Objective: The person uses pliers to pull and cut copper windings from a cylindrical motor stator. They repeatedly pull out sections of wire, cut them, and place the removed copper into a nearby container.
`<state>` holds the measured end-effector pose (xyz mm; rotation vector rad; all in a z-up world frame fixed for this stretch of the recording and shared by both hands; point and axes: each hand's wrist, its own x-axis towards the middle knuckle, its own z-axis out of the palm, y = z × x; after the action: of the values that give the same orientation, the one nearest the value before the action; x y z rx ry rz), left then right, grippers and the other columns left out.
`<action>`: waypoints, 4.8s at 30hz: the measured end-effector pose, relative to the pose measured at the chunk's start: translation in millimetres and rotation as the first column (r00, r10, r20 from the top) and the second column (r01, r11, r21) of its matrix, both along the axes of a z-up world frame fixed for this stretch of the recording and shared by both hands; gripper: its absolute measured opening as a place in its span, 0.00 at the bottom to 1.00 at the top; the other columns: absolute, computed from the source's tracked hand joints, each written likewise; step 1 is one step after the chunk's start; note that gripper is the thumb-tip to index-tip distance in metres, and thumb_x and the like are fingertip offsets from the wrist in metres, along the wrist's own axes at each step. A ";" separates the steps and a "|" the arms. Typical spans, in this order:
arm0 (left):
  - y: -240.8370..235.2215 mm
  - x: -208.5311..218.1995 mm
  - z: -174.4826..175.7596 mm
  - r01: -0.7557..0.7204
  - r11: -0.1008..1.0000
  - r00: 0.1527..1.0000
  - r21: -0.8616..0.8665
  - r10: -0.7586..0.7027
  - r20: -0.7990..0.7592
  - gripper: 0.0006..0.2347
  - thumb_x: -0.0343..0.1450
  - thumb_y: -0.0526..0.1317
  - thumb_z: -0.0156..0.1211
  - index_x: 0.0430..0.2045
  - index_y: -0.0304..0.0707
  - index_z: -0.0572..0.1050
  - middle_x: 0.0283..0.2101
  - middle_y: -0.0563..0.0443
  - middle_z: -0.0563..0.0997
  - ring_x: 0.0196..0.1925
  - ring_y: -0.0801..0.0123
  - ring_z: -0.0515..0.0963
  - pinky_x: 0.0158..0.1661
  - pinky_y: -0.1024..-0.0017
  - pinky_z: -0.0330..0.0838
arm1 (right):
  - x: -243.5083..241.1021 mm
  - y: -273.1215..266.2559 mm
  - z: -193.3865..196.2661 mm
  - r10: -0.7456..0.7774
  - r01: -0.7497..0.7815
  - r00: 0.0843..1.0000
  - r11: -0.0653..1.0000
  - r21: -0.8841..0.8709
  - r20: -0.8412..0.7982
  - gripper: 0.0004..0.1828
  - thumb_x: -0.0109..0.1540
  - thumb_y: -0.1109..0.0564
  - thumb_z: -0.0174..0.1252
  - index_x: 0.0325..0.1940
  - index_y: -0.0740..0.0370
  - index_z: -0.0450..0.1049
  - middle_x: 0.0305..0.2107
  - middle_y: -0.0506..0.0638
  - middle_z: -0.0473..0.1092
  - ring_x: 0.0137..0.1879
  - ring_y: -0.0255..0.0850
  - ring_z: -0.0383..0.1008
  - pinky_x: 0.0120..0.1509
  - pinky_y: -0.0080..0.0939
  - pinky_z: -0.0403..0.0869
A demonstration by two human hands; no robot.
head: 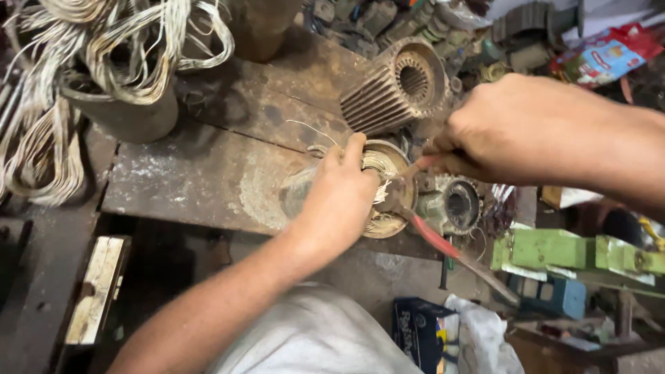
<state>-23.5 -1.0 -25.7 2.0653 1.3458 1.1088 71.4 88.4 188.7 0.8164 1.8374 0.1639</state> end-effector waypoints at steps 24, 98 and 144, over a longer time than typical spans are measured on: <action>-28.7 76.0 -2.8 0.105 0.916 0.981 0.388 -0.159 0.111 0.22 0.79 0.40 0.52 0.66 0.25 0.62 0.54 0.37 0.73 0.60 0.49 0.75 0.74 0.44 0.57 | 110.2 -72.6 -33.2 -0.930 0.877 -0.347 -0.276 -0.394 -0.119 0.19 0.64 0.51 0.56 0.57 0.61 0.75 0.44 0.54 0.77 0.49 0.45 0.81 0.56 0.44 0.79; -12.4 40.2 24.7 -0.434 0.901 0.877 -0.022 0.417 -0.239 0.23 0.62 0.39 0.70 0.50 0.38 0.70 0.37 0.32 0.81 0.36 0.33 0.81 0.36 0.46 0.76 | 122.5 -44.0 -161.9 0.071 0.165 0.105 0.982 0.088 -0.992 0.39 0.55 0.49 0.67 0.63 0.73 0.63 0.38 0.70 0.74 0.39 0.67 0.77 0.42 0.59 0.77; -15.3 37.8 45.0 -0.305 0.948 0.829 -0.089 0.219 -0.515 0.42 0.56 0.45 0.76 0.65 0.34 0.59 0.59 0.30 0.71 0.47 0.35 0.78 0.47 0.52 0.75 | 256.9 -30.0 -461.7 0.128 0.538 0.435 0.757 0.371 -0.891 0.16 0.66 0.48 0.56 0.41 0.66 0.71 0.40 0.63 0.75 0.47 0.64 0.75 0.46 0.56 0.76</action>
<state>14.3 -16.4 19.3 2.1675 1.9492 0.5289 328.3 58.4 -273.0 1.9125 2.6884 0.1881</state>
